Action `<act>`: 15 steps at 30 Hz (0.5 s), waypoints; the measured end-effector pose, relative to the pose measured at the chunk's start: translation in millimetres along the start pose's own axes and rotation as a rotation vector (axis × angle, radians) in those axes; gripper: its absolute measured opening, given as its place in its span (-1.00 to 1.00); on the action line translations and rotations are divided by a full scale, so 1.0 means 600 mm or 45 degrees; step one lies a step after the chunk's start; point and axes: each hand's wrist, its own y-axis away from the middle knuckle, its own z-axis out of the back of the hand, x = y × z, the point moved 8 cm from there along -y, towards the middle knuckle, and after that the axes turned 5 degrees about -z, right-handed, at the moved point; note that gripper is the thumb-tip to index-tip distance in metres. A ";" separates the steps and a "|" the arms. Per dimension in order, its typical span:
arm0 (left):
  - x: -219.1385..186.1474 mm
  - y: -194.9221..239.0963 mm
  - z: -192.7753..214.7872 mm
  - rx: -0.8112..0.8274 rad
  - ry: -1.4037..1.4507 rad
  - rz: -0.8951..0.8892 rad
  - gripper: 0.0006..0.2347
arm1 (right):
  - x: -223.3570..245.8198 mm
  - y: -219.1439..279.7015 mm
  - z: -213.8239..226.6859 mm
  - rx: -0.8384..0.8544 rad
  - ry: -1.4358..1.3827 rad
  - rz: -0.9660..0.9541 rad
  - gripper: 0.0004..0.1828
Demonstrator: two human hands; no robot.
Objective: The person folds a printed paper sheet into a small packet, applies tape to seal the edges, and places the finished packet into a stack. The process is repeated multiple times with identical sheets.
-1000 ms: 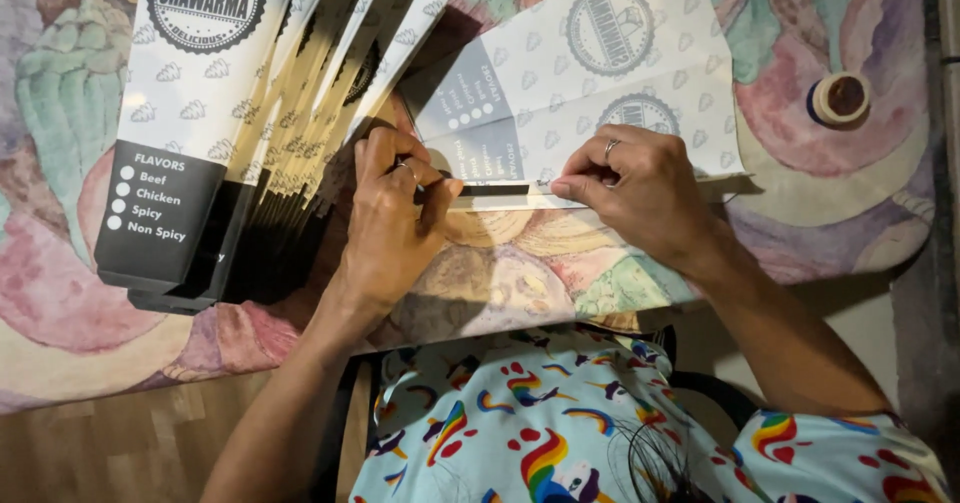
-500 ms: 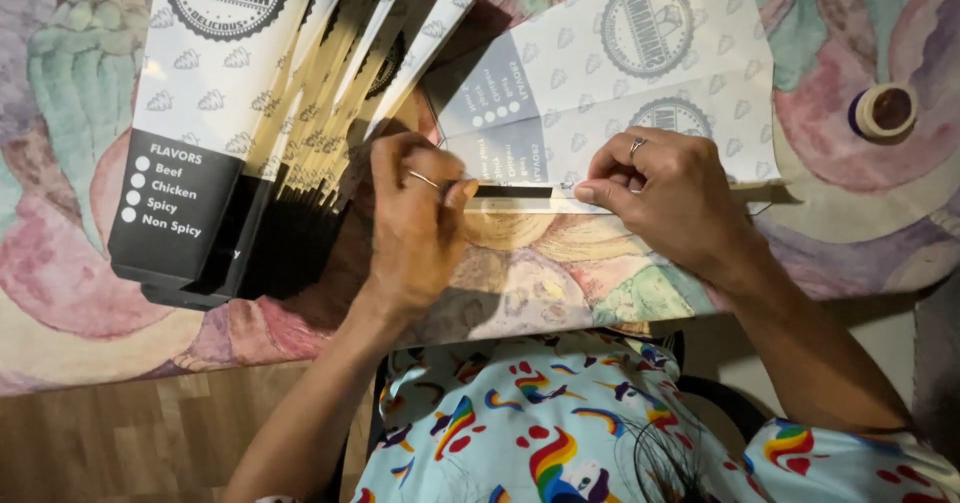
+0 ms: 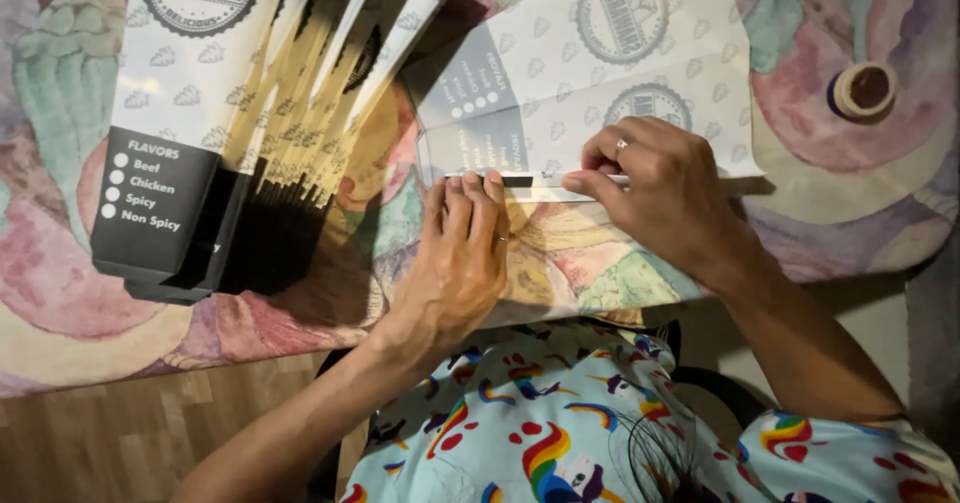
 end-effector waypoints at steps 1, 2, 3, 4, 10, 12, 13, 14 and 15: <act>-0.003 -0.001 0.003 -0.002 0.003 -0.006 -0.63 | -0.007 0.011 0.002 -0.003 0.002 -0.006 -0.82; -0.002 -0.002 0.005 0.005 0.070 0.028 -0.52 | -0.008 0.023 0.010 -0.055 0.058 0.045 -0.85; -0.001 -0.004 0.006 0.012 0.136 0.063 -0.39 | -0.009 0.035 0.017 -0.107 0.116 0.097 -0.87; -0.001 -0.005 0.005 0.008 0.137 0.055 -0.39 | -0.016 0.041 0.024 -0.112 0.119 0.091 -0.87; -0.002 -0.009 -0.010 0.015 0.177 0.085 -0.20 | -0.053 0.061 0.046 -0.191 -0.038 0.037 -0.92; -0.002 -0.010 -0.016 0.019 0.152 0.088 -0.25 | -0.055 0.058 0.046 -0.195 -0.111 0.054 -0.91; -0.001 -0.013 -0.009 0.018 0.151 0.080 -0.25 | -0.053 0.055 0.050 -0.201 -0.111 0.049 -0.91; 0.002 -0.016 -0.004 0.049 0.145 0.090 -0.25 | -0.055 0.051 0.050 -0.177 -0.169 0.004 -0.90; 0.005 -0.018 0.000 0.081 0.138 0.100 -0.25 | -0.057 0.047 0.049 -0.153 -0.227 -0.041 -0.89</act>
